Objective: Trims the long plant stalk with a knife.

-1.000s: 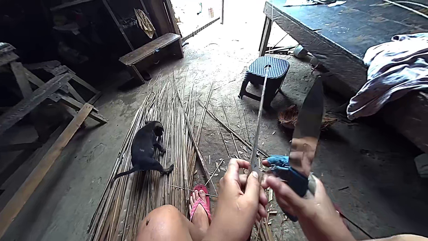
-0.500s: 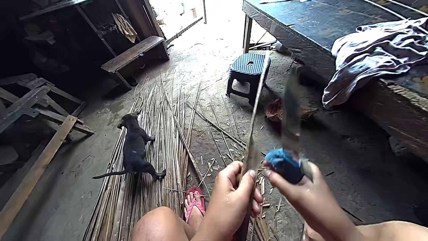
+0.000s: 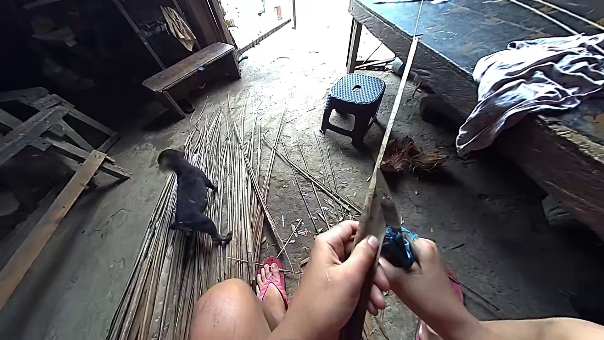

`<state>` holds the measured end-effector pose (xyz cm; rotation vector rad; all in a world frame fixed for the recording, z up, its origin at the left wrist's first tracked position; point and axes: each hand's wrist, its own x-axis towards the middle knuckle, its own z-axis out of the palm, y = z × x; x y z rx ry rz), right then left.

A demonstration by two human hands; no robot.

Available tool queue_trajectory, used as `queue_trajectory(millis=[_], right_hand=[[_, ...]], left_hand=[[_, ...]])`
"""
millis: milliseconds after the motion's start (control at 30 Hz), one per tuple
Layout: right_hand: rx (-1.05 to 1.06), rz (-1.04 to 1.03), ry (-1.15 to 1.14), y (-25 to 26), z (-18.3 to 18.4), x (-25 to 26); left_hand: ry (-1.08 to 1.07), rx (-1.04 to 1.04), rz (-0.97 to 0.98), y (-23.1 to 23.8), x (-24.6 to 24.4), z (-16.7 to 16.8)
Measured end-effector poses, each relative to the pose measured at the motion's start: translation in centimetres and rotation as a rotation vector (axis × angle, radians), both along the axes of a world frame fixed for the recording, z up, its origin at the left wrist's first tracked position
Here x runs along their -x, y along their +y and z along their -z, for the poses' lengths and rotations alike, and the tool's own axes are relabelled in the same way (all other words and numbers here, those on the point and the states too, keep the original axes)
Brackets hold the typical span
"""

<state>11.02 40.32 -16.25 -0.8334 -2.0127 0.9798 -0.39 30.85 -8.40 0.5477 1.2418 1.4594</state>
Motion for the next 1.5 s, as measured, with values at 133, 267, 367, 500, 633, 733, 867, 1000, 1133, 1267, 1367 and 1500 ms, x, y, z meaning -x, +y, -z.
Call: queue_trajectory(millis=[133, 267, 367, 500, 633, 733, 867, 1000, 1133, 1267, 1367, 1500], right_hand=[[-0.015, 0.034, -0.064, 0.2, 0.1, 0.3], [-0.023, 0.066, -0.104, 0.8, 0.6, 0.4], [-0.113, 0.099, -0.169, 1.5, 1.0, 0.4], [-0.178, 0.167, -0.278, 2.0, 0.7, 0.4], [-0.158, 0.256, -0.369, 2.7, -0.2, 0.5], [-0.137, 0.297, -0.355, 3.5, -0.9, 0.1], [-0.127, 0.116, -0.2, 1.8, -1.2, -0.7], [0.154, -0.179, 0.0, -0.7, -0.7, -0.7], [0.239, -0.292, 0.107, -1.7, 0.2, 0.1], [0.314, -0.24, 0.101, -1.6, 0.1, 0.8], [0.231, -0.143, 0.048, -1.4, 0.1, 1.4], [0.172, -0.087, 0.015, -1.4, 0.5, 1.7]], left_hand=[[-0.13, 0.027, 0.041, -0.3, 0.4, -0.3], [-0.219, 0.003, 0.115, -0.7, 0.9, -0.4], [-0.243, 0.007, 0.138, -1.0, 1.1, -0.5], [-0.259, 0.065, 0.084, -0.9, 1.2, -0.5], [-0.247, 0.097, 0.036, -1.1, 1.5, -0.8], [-0.24, 0.095, 0.02, -1.2, 1.8, -0.8], [-0.134, 0.126, -0.042, -1.1, 1.8, -0.5], [0.006, 0.107, -0.086, -1.1, 1.4, -0.3], [0.07, 0.079, -0.069, -0.9, 0.8, -0.1], [0.065, 0.058, -0.05, -0.6, 0.4, -0.4], [-0.001, 0.046, -0.056, -0.5, 0.3, -0.5], [-0.095, 0.065, -0.067, -0.4, 0.5, -0.4]])
